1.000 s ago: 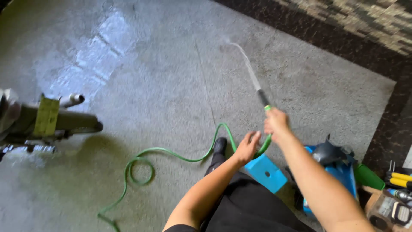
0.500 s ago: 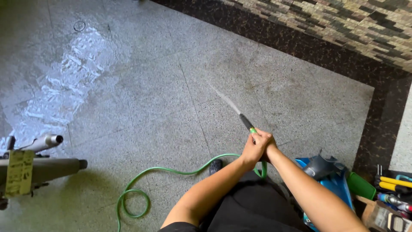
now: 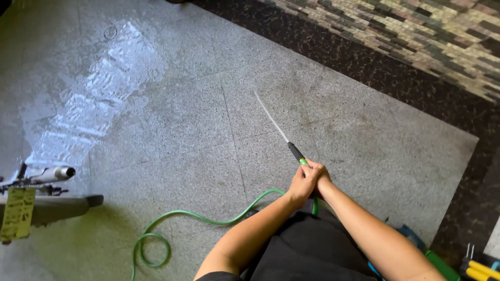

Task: Watering down the concrete floor of a garage area using a hose.

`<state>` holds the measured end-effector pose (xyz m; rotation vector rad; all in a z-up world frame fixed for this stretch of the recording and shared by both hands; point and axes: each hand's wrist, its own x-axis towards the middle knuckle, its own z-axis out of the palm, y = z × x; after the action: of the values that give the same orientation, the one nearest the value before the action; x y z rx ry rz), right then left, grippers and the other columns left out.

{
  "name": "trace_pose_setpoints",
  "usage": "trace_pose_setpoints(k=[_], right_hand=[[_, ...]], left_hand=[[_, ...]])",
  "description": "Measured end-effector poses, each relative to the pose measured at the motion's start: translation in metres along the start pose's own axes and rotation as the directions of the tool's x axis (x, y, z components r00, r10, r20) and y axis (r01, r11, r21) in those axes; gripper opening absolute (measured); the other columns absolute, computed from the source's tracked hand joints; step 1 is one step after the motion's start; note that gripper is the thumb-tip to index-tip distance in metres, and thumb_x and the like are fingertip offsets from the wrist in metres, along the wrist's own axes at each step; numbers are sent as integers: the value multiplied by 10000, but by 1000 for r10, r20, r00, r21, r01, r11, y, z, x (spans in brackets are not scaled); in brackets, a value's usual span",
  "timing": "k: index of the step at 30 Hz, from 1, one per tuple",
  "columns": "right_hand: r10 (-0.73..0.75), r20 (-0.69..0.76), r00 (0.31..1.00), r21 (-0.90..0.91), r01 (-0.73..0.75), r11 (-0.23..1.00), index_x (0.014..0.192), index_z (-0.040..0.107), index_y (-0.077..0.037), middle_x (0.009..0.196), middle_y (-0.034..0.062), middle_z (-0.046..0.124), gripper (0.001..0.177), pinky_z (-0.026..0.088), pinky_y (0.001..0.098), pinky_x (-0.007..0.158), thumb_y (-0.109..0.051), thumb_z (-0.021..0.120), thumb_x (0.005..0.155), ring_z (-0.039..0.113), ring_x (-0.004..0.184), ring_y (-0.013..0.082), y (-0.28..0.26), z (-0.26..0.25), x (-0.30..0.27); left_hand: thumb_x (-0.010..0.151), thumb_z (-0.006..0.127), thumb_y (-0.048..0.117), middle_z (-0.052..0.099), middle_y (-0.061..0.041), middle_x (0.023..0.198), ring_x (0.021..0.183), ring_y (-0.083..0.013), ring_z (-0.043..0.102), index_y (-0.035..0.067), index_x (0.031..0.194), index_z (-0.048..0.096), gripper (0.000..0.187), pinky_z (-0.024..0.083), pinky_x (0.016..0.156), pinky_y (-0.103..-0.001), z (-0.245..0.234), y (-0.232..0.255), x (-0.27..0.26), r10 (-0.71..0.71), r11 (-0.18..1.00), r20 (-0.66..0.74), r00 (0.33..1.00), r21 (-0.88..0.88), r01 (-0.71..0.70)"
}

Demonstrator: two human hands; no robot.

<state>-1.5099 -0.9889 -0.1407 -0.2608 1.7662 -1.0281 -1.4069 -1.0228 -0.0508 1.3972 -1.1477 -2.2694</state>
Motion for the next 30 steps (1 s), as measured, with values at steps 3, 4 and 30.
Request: trace_pose_setpoints(k=[3, 4, 30], right_hand=[[10, 18, 1000, -31, -9, 999, 1404, 614, -81, 827, 36, 646, 475, 485, 302, 630, -264, 658, 967, 542, 716, 131, -5, -30, 26], [-23, 8, 1000, -118, 24, 993, 1383, 626, -67, 826, 23, 669, 458, 498, 283, 633, -263, 668, 971, 554, 714, 109, -6, -39, 33], [32, 46, 998, 98, -37, 994, 1362, 637, -78, 806, -30, 615, 394, 475, 282, 618, -230, 607, 999, 526, 711, 89, -129, -134, 114]], left_hand=[[863, 690, 524, 651, -198, 1300, 1193, -292, 627, 63, 1404, 535, 728, 513, 991, -390, 30, 0, 29, 22, 998, -66, 998, 52, -19], [867, 680, 534, 645, -186, 1310, 1198, -282, 630, 82, 1424, 527, 733, 511, 997, -381, 40, -1, 38, 20, 993, -108, 994, 120, -7], [873, 690, 489, 669, -185, 1247, 1139, -283, 648, 83, 1364, 566, 649, 526, 953, -391, 139, 95, 149, -25, 995, -110, 994, 93, 36]])
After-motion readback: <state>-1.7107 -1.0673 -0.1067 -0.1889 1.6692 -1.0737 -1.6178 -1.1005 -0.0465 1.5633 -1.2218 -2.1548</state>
